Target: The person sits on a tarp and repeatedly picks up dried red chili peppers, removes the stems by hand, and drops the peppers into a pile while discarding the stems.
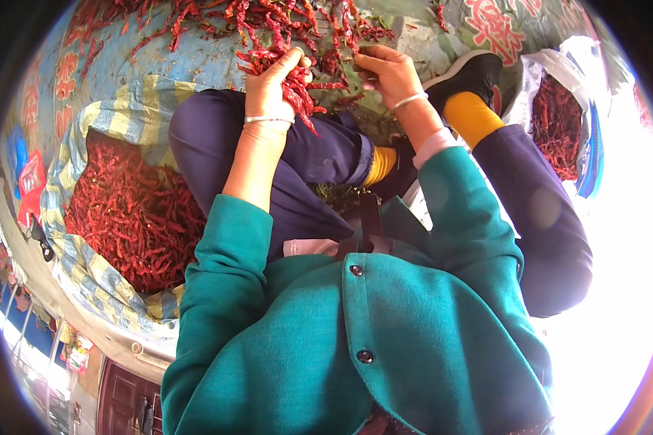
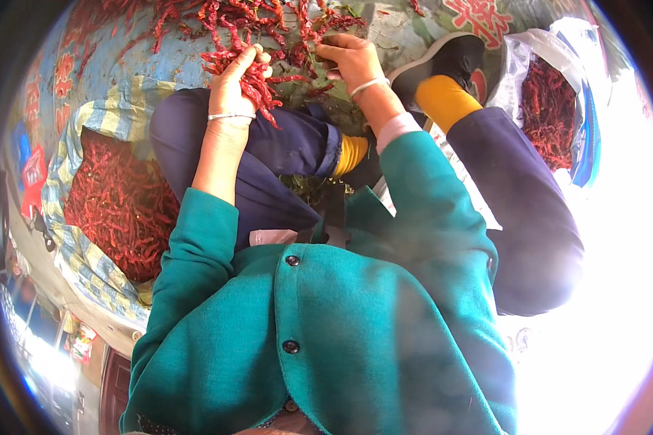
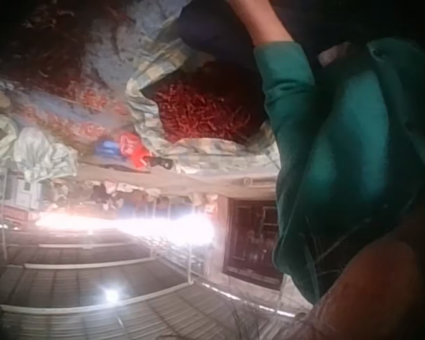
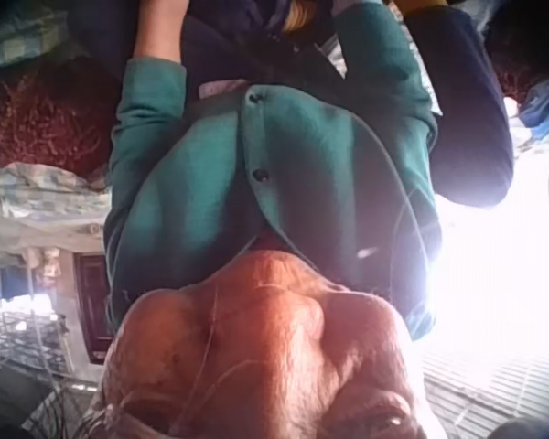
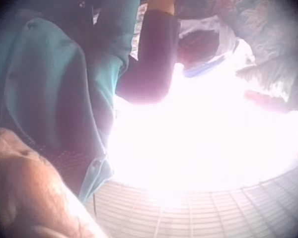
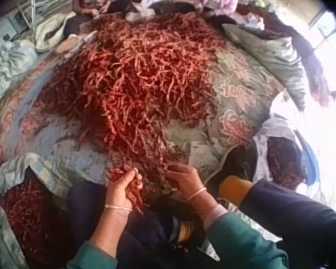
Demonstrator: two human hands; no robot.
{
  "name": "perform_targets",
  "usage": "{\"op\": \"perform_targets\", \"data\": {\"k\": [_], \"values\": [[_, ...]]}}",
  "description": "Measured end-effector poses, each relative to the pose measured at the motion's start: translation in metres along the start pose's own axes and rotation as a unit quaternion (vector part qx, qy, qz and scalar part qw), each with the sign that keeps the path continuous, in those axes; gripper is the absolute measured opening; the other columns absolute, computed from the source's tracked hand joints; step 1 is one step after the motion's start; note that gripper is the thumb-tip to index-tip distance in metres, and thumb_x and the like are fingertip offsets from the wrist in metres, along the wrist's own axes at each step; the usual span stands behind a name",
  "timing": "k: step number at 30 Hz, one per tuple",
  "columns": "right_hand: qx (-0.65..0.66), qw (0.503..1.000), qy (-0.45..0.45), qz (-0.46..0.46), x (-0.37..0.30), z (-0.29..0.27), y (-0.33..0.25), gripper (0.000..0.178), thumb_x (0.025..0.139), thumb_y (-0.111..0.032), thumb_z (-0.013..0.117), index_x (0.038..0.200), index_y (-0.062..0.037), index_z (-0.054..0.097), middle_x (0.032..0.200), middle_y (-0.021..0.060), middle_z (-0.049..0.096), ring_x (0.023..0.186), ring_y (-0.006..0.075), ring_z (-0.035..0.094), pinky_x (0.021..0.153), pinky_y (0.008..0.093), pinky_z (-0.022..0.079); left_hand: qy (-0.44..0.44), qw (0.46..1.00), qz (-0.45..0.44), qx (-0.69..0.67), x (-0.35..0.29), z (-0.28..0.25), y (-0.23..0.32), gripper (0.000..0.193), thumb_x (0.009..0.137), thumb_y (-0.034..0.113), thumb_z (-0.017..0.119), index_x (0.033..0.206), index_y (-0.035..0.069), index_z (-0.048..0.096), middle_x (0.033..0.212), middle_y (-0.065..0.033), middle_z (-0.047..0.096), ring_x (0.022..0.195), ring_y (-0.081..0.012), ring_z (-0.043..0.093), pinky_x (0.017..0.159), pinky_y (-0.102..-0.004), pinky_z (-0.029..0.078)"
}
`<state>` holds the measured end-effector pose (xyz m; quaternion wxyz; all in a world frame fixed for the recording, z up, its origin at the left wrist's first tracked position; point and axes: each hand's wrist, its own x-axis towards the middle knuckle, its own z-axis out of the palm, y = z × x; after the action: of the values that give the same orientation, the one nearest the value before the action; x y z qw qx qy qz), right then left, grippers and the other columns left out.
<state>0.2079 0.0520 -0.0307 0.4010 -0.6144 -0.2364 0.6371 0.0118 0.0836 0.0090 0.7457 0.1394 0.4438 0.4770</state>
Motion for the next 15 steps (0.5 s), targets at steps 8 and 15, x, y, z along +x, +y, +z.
{"op": "perform_targets", "data": {"k": [8, 15], "values": [[0.22, 0.97, -0.063, 0.086, -0.054, 0.027, -0.014, 0.012, 0.085, -0.01, 0.058, 0.094, -0.0021, 0.06, 0.079, 0.0018, 0.059, 0.066, 0.0096, 0.054, 0.058, 0.0258, 0.046, -0.05, 0.986, 0.062, 0.147, -0.02, 0.014, -0.005, 0.019, 0.072, -0.002, 0.067, 0.091, -0.001, 0.063, 0.086, -0.0091, 0.066, 0.072, -0.0142, 0.063, 0.067, -0.0258, 0.051], [-0.085, 0.995, -0.056, -0.022, -0.059, 0.043, -0.016, 0.017, 0.08, -0.011, 0.063, 0.092, 0.0019, 0.064, 0.072, -0.0002, 0.059, 0.056, 0.0049, 0.049, 0.053, 0.0189, 0.041, -0.054, 0.95, 0.121, 0.284, -0.025, 0.007, -0.008, 0.02, 0.069, -0.001, 0.071, 0.087, 0.001, 0.062, 0.083, -0.0048, 0.065, 0.07, -0.0107, 0.061, 0.067, -0.0239, 0.05]]}}
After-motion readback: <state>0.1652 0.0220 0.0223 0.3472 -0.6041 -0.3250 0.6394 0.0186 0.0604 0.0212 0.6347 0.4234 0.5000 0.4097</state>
